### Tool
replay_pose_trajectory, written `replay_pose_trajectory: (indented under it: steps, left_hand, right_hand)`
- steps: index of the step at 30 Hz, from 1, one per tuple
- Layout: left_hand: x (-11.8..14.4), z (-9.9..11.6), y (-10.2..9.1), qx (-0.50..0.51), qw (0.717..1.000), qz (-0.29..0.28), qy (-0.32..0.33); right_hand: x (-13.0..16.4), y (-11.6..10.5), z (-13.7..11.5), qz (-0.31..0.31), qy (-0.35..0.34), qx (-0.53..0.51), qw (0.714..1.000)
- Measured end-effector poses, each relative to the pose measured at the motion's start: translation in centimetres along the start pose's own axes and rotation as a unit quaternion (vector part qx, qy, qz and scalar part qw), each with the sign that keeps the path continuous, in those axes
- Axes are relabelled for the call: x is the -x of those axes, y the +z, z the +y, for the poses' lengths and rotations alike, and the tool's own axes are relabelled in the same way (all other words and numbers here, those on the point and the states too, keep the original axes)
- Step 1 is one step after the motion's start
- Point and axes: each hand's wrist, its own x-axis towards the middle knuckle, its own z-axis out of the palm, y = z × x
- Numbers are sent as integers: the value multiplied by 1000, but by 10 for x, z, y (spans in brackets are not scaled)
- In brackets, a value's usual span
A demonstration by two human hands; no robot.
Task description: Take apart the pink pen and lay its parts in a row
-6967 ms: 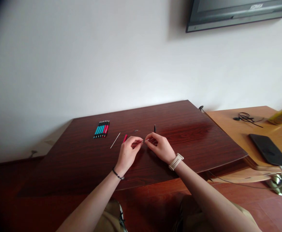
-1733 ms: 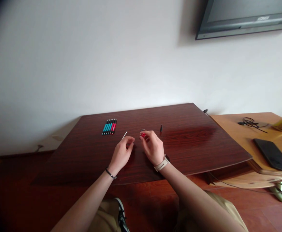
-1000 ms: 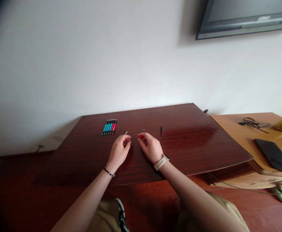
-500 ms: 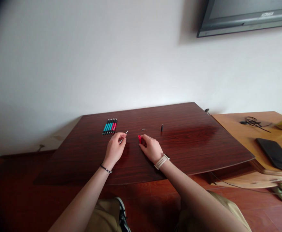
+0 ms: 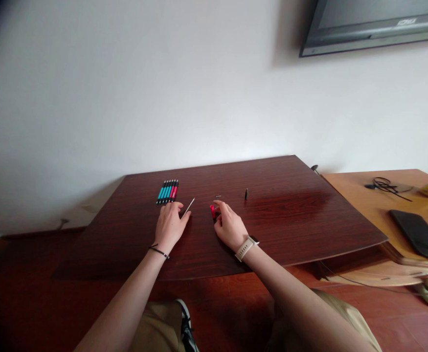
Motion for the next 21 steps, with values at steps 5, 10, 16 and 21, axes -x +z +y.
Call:
replay_pose_trajectory:
  steps: [5, 10, 16, 21]
  left_hand:
    - [-1, -2, -3, -96, 993, -62, -13]
    - [1, -2, -11, -138, 985, -107, -4]
    - [6, -5, -10, -169, 976, -134, 18]
    - [11, -4, -9, -137, 984, -109, 11]
  right_hand:
    - [-4, -3, 7, 11, 23, 32, 999]
    - [-21, -16, 18, 20, 14, 82, 996]
    - [-40, -19, 21, -16, 17, 125, 992]
    - [-52, -10, 27, -36, -2, 161, 986]
